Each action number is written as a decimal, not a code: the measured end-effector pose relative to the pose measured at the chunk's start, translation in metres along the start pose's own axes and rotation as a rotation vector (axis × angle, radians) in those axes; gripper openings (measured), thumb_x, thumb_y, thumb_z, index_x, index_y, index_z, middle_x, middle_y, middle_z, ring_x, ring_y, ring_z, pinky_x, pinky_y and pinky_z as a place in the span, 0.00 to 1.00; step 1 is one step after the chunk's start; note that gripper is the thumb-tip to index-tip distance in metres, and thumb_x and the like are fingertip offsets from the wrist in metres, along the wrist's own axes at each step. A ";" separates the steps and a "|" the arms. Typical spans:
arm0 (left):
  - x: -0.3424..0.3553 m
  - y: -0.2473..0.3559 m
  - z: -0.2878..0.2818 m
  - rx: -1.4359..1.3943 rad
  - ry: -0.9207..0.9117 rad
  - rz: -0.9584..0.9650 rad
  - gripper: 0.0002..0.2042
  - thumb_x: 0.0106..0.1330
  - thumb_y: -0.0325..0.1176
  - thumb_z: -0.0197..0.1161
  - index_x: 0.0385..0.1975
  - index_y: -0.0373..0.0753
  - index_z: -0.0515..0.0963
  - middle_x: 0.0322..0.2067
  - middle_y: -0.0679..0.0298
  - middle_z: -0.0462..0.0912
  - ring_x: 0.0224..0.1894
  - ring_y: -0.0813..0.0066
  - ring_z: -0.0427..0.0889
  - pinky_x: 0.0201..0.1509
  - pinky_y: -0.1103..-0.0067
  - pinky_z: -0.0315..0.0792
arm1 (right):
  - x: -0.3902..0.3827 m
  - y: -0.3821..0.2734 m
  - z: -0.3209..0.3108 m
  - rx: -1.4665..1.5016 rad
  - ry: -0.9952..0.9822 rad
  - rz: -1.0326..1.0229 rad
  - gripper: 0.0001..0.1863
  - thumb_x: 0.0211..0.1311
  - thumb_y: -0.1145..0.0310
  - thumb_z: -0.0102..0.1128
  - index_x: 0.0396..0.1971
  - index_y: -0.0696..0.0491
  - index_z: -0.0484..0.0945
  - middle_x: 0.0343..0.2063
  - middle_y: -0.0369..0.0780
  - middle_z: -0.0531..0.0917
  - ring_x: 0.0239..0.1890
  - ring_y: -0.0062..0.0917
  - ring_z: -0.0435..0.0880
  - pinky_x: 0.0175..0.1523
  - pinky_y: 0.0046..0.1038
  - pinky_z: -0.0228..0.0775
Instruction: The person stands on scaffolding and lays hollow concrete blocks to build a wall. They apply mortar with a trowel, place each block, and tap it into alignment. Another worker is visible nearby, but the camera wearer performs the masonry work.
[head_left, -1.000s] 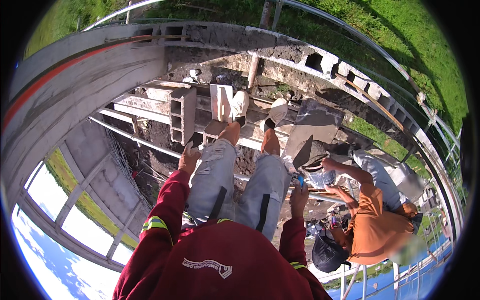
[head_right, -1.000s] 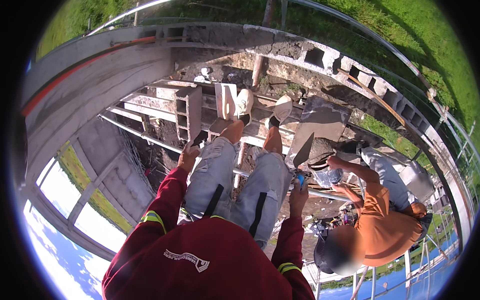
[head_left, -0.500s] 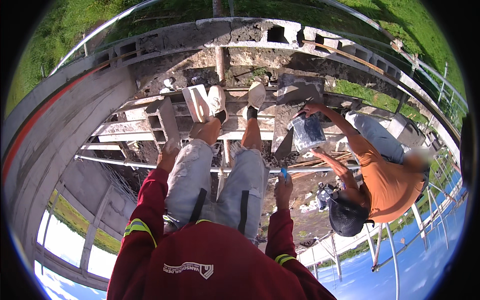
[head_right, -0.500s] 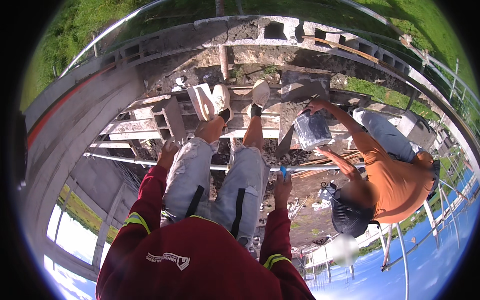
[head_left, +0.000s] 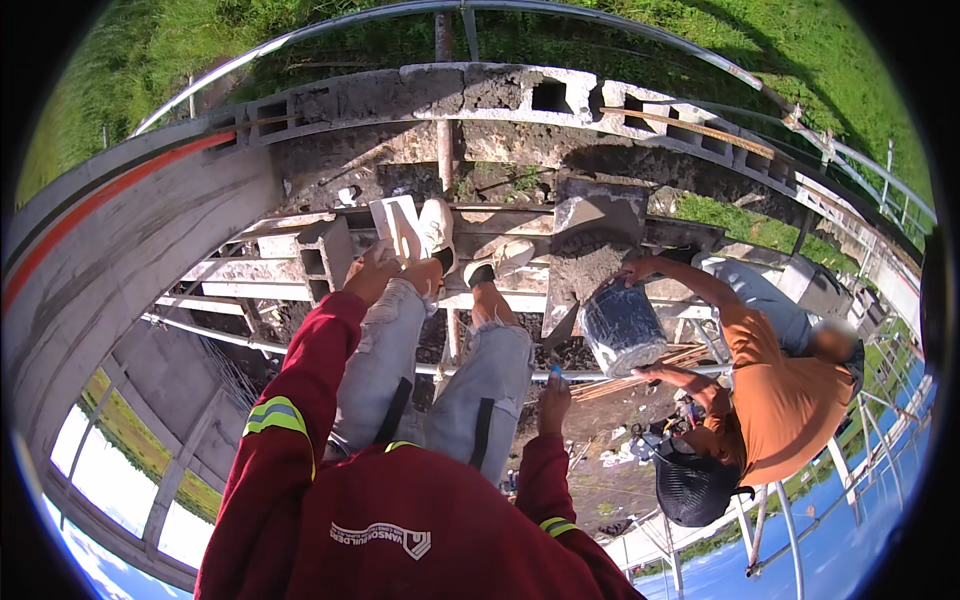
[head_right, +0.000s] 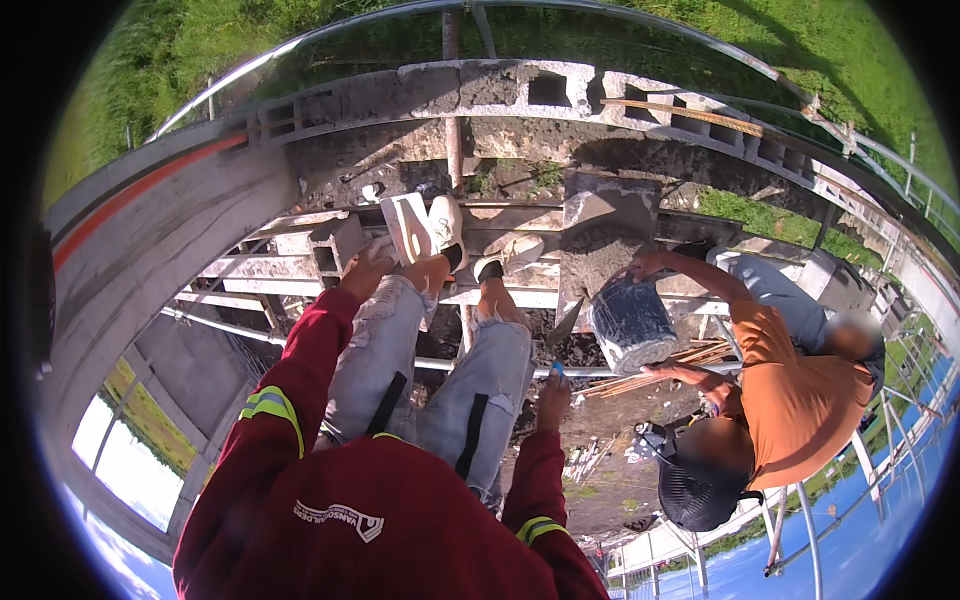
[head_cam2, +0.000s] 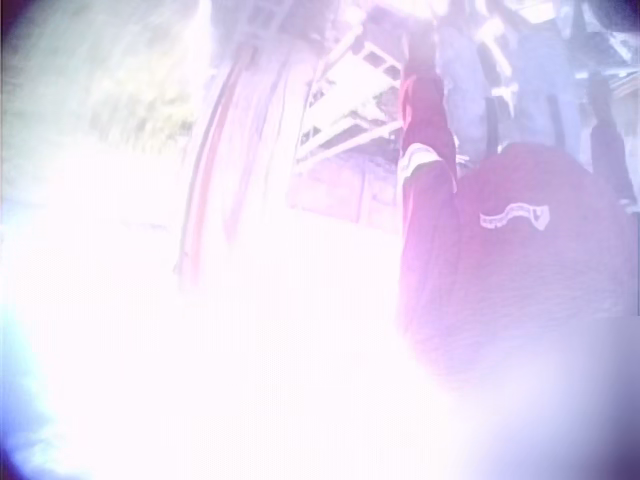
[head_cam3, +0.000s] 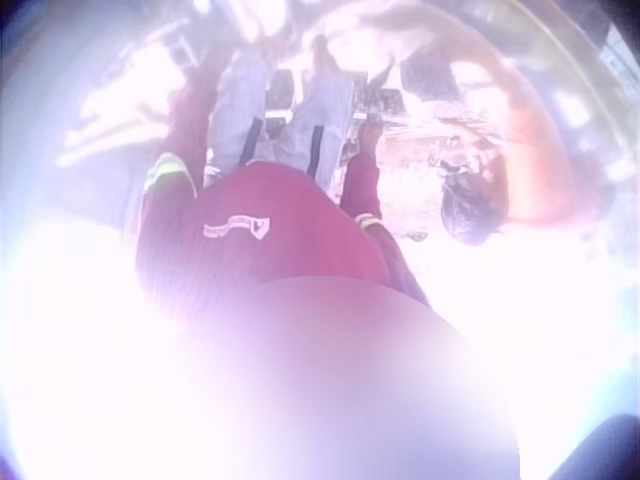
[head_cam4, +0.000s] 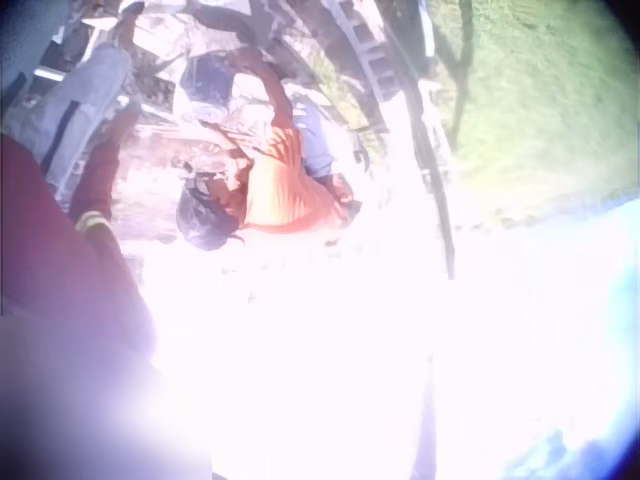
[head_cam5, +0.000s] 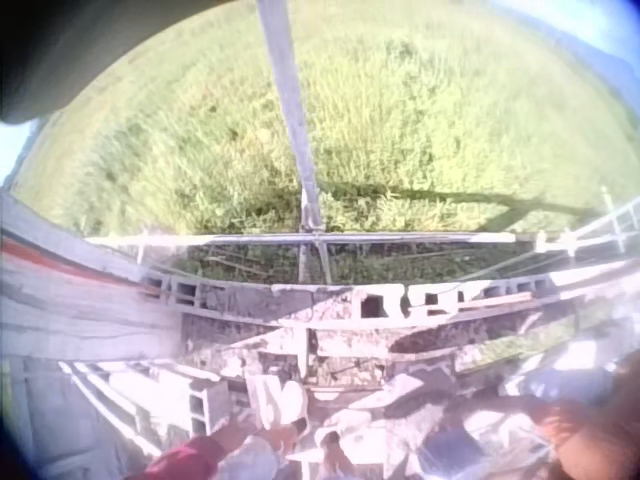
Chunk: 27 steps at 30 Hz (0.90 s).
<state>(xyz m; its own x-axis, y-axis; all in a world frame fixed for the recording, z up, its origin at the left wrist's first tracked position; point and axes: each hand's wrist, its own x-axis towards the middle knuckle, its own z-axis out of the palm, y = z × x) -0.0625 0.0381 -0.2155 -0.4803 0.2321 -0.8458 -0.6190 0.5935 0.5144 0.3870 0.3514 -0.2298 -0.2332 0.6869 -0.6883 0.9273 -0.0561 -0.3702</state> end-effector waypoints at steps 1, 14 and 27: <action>0.010 0.008 0.008 0.138 -0.004 0.058 0.33 0.72 0.44 0.64 0.74 0.36 0.67 0.66 0.46 0.78 0.70 0.59 0.77 0.71 0.68 0.70 | 0.009 0.008 0.000 -0.043 0.017 -0.013 0.22 0.79 0.50 0.53 0.34 0.55 0.74 0.14 0.35 0.71 0.13 0.20 0.70 0.19 0.29 0.60; 0.152 0.104 0.139 0.767 -0.161 0.406 0.32 0.74 0.48 0.60 0.73 0.36 0.67 0.64 0.43 0.78 0.66 0.44 0.77 0.71 0.60 0.69 | 0.094 -0.012 0.036 0.037 0.138 -0.141 0.23 0.67 0.55 0.64 0.38 0.63 0.72 0.30 0.49 0.78 0.33 0.43 0.78 0.46 0.46 0.71; 0.242 0.066 0.165 1.034 -0.266 0.376 0.30 0.72 0.45 0.62 0.70 0.34 0.71 0.60 0.40 0.82 0.62 0.41 0.81 0.68 0.61 0.73 | 0.243 -0.036 0.087 0.029 0.007 0.009 0.23 0.68 0.53 0.63 0.45 0.61 0.80 0.35 0.54 0.86 0.35 0.46 0.83 0.46 0.44 0.73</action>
<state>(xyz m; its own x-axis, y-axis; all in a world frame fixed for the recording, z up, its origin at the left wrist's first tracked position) -0.1174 0.2611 -0.4098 -0.3037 0.6133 -0.7291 0.4066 0.7755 0.4830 0.2718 0.4568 -0.4383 -0.2230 0.6915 -0.6871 0.9202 -0.0833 -0.3825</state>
